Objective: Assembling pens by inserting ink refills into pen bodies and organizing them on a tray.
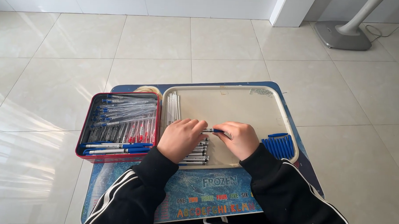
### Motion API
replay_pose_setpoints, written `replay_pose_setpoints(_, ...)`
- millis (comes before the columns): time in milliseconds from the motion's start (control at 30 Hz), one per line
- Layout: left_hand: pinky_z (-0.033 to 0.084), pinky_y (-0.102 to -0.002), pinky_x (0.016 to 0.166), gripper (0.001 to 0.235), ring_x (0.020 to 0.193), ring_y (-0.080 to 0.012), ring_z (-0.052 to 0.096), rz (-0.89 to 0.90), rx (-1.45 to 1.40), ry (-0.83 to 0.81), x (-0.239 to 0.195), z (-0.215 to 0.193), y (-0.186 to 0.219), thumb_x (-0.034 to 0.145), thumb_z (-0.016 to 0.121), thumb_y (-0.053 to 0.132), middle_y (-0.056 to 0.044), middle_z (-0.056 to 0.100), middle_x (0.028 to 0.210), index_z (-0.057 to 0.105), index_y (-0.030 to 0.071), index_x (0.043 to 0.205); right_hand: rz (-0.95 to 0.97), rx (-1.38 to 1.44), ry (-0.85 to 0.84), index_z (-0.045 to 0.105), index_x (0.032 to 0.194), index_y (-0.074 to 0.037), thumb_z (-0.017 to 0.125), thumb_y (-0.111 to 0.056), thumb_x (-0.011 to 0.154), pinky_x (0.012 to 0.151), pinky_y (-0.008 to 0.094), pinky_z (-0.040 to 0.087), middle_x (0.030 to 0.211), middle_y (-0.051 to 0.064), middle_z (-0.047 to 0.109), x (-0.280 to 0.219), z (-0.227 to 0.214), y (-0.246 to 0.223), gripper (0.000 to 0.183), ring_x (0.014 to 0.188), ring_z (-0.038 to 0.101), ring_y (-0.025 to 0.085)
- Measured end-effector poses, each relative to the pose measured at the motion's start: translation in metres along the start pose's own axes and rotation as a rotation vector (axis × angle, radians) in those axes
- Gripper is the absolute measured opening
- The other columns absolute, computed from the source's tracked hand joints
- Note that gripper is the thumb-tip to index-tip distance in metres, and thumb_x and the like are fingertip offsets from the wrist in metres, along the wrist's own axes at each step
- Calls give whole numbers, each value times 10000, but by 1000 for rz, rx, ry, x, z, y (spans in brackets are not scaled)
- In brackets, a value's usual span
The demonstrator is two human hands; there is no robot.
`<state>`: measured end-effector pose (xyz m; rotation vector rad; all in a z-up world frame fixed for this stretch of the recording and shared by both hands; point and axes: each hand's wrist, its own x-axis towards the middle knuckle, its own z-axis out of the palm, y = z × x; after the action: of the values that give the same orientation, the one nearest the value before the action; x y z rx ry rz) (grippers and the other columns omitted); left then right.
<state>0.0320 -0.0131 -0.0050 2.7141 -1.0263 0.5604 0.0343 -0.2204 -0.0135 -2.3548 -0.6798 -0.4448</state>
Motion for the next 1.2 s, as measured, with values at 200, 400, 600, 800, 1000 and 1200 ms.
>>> replay_pose_setpoints(200,525,-327,644,239,747,-195,663,-41,-30,20,1,0,1,923,559,379,3,605,740,533,172,1039,-4,-54,5,729,904,-185,731,-124,783,637,272,568,794,-30,727,0,0,-1,136,714,698,162)
replay_pose_setpoints(400,521,-318,631,175,736,-185,665,-41,14,20,-1,12,-1,934,533,341,8,603,732,520,182,1008,11,-67,-7,729,890,-190,729,-122,781,637,257,567,793,-38,728,0,-2,-2,129,729,702,156)
replay_pose_setpoints(600,513,-286,592,96,678,-169,648,-37,11,-37,-4,17,-3,973,496,268,26,586,714,547,190,949,22,-100,-1,718,864,-177,743,-131,769,631,267,571,777,-28,715,0,-3,-4,109,721,697,167)
replay_pose_setpoints(800,513,-290,606,72,698,-179,630,-29,10,-29,0,-1,1,940,548,267,18,556,724,549,195,937,126,257,-78,717,983,-150,795,-185,738,622,245,565,803,21,714,5,-11,-23,260,673,687,143)
replay_pose_setpoints(1000,514,-301,641,70,733,-185,621,-1,15,69,1,-11,-4,890,638,241,6,576,743,606,179,897,347,503,-62,744,947,-95,703,-126,839,558,212,521,768,61,693,5,-13,-17,119,585,613,97)
replay_pose_setpoints(1200,503,-311,656,102,710,-186,621,-97,27,-10,-12,-33,-21,874,649,221,-1,602,697,643,147,804,520,623,72,713,892,-5,688,-88,819,507,211,528,709,80,658,9,-28,-8,114,560,595,104)
